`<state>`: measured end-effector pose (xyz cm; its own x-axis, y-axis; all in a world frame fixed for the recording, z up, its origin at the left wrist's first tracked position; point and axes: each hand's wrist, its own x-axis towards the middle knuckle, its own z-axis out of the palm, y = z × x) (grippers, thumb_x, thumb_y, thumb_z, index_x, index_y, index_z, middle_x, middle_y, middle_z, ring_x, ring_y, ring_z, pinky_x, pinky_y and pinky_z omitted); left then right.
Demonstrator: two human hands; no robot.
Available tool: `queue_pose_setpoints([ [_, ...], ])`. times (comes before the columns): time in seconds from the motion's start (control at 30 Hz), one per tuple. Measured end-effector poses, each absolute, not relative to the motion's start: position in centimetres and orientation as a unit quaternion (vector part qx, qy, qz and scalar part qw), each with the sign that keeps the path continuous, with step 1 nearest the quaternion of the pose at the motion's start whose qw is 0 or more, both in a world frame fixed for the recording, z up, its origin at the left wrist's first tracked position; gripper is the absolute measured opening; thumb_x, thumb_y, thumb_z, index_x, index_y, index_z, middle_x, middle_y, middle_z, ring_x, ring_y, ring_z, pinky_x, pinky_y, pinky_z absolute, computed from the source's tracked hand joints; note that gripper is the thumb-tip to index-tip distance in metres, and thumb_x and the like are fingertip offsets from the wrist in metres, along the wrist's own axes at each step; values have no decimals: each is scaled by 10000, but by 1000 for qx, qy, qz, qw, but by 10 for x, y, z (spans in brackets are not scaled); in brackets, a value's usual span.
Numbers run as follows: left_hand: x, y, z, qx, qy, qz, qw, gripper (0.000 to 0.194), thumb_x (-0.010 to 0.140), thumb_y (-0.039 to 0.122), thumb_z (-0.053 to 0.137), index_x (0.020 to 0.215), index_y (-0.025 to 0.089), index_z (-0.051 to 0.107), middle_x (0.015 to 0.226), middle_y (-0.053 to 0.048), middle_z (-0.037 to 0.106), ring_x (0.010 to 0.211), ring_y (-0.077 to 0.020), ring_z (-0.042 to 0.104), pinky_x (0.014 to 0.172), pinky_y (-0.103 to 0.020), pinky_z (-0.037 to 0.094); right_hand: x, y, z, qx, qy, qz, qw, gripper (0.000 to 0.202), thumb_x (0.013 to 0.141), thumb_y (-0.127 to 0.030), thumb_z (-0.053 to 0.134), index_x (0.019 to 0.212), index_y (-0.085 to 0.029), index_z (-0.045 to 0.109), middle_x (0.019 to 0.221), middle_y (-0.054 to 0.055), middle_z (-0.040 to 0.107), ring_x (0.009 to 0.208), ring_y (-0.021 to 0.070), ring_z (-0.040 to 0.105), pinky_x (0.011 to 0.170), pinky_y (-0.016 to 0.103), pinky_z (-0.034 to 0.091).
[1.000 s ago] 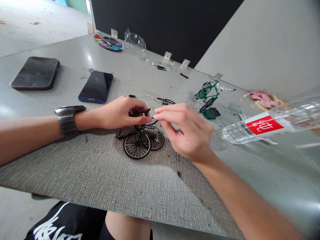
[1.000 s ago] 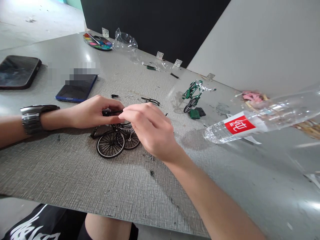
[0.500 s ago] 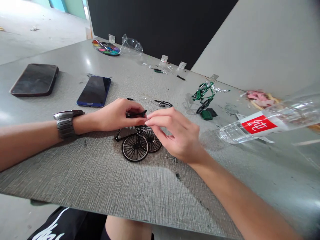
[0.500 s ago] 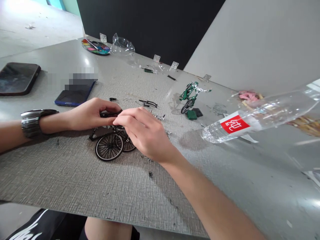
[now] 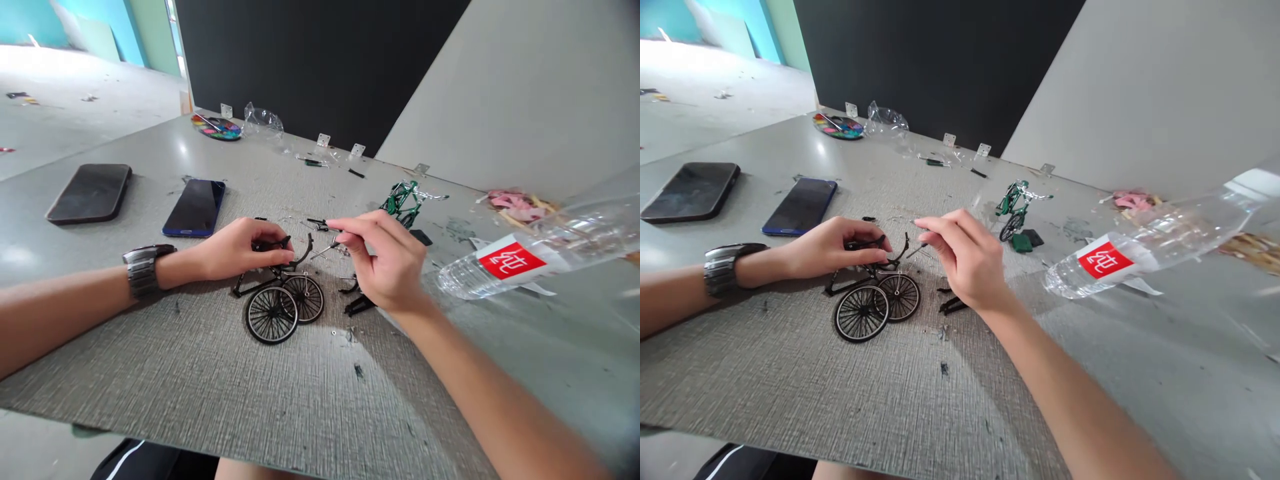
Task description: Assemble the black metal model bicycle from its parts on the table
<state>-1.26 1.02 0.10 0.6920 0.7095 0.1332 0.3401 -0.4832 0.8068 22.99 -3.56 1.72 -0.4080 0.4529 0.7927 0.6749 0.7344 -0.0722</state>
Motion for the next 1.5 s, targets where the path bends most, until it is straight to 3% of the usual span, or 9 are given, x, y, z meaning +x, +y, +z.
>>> queue_pose_setpoints([
  [0.2,-11,12,1,781,355,288,424,265,891,397,622,950,144,675,820,-17,674,734,-117,586,653,-232,442,243,-25,14,-331,-879,-116,322,141,968,-231,581,1033,-201,702,899,45,687,821,155,641,746,303,523],
  [0.33,-11,12,1,765,359,296,445,228,890,368,623,932,147,660,824,-17,678,716,-99,585,627,-204,451,251,-21,16,-387,-861,-117,309,233,1008,-254,489,909,-189,690,862,54,677,782,153,628,684,291,491],
  [0.53,-10,10,1,746,358,296,477,246,891,385,619,949,147,650,834,-28,669,698,-99,589,604,-193,492,258,-16,17,-505,-810,-151,258,496,1034,-482,305,673,-216,515,575,14,500,555,159,468,540,314,338],
  [0.67,-11,11,0,743,354,301,483,259,895,395,619,955,145,643,823,-24,654,674,-90,574,578,-180,486,252,-21,18,-519,-813,-96,247,551,1009,-602,215,713,-222,484,579,9,486,544,156,463,527,304,310],
  [0.8,-12,13,-2,743,349,304,484,274,904,414,610,957,146,637,833,-28,651,660,-89,566,564,-178,474,241,-26,16,-512,-819,-26,256,478,1030,-530,282,789,-218,552,623,14,532,644,170,532,601,305,369],
  [0.97,-13,14,-3,724,350,314,504,303,918,441,581,1003,152,615,880,-55,667,656,-100,585,580,-202,487,229,-32,10,-483,-814,75,314,276,1041,-388,359,941,-224,558,851,31,688,757,156,606,708,315,426],
  [1.07,-13,13,-2,717,349,324,509,323,918,452,578,1040,154,606,890,-68,669,658,-108,592,575,-205,488,220,-38,8,-488,-774,163,368,320,1036,-461,326,894,-224,489,911,65,704,803,168,640,706,326,439],
  [1.23,-13,11,-1,719,351,325,505,358,912,473,589,1081,158,601,902,-65,673,631,-96,590,552,-197,477,206,-47,8,-465,-771,240,362,470,825,-537,690,805,-261,310,1140,96,703,1041,222,645,802,347,447],
  [1.5,-13,11,2,717,366,329,494,335,912,462,592,1040,152,603,851,-49,655,601,-86,562,527,-195,459,204,-49,6,-485,-775,223,338,480,834,-571,660,808,-260,294,1026,97,692,1013,247,646,806,369,452],
])
